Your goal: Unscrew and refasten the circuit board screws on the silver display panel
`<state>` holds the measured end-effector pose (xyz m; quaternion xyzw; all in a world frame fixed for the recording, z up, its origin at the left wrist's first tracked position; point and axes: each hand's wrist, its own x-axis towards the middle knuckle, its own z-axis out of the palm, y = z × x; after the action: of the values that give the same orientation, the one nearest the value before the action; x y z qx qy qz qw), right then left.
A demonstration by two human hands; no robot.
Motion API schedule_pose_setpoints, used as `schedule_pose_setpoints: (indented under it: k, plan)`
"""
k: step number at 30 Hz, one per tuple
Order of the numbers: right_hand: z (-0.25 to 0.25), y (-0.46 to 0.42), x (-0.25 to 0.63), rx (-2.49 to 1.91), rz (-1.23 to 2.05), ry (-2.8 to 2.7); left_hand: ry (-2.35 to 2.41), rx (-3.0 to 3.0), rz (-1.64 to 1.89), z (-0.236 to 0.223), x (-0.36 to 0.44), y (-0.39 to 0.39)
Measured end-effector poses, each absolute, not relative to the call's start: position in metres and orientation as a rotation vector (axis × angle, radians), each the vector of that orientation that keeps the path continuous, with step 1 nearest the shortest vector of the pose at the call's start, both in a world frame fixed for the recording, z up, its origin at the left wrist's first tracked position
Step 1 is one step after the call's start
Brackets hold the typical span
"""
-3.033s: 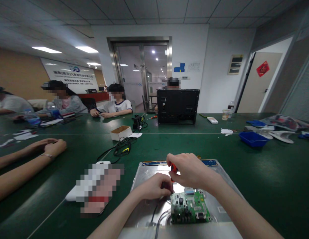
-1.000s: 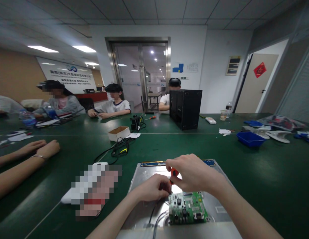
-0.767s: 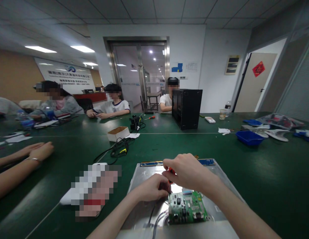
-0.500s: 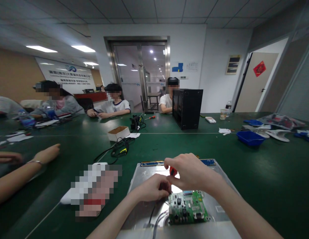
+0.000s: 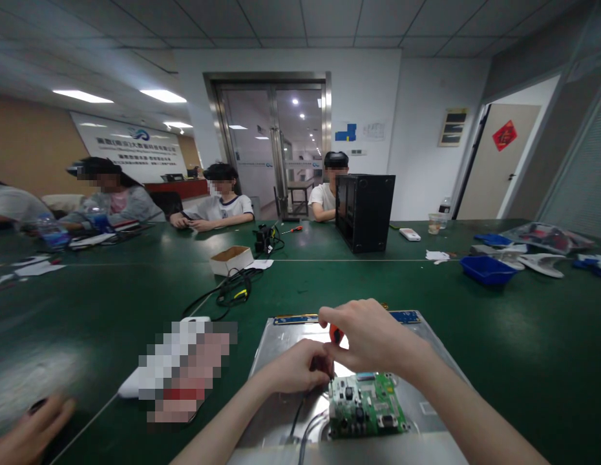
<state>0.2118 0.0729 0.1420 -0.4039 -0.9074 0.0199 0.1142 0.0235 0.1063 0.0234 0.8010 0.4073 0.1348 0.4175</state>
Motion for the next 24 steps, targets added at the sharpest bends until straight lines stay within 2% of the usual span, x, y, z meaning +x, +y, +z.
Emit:
schedule_pose_setpoints:
  k: [6, 13, 20, 24]
  plan:
    - [0.1382, 0.0751, 0.2081, -1.300, -0.095, -2.653, 1.026, 2.035, 0.315, 0.0246, 0.0226, 0.1070]
    - [0.1397, 0.0717, 0.2099, -1.218, 0.044, -2.641, 1.025, 2.036, 0.322, 0.0251, 0.0232, 0.1068]
    - [0.1360, 0.0755, 0.2064, -1.307, -0.088, -2.649, 1.017, 2.039, 0.324, 0.0229, 0.0208, 0.1082]
    - [0.1378, 0.0734, 0.2068, -1.297, -0.040, -2.642, 1.016, 2.032, 0.339, 0.0230, 0.0220, 0.1064]
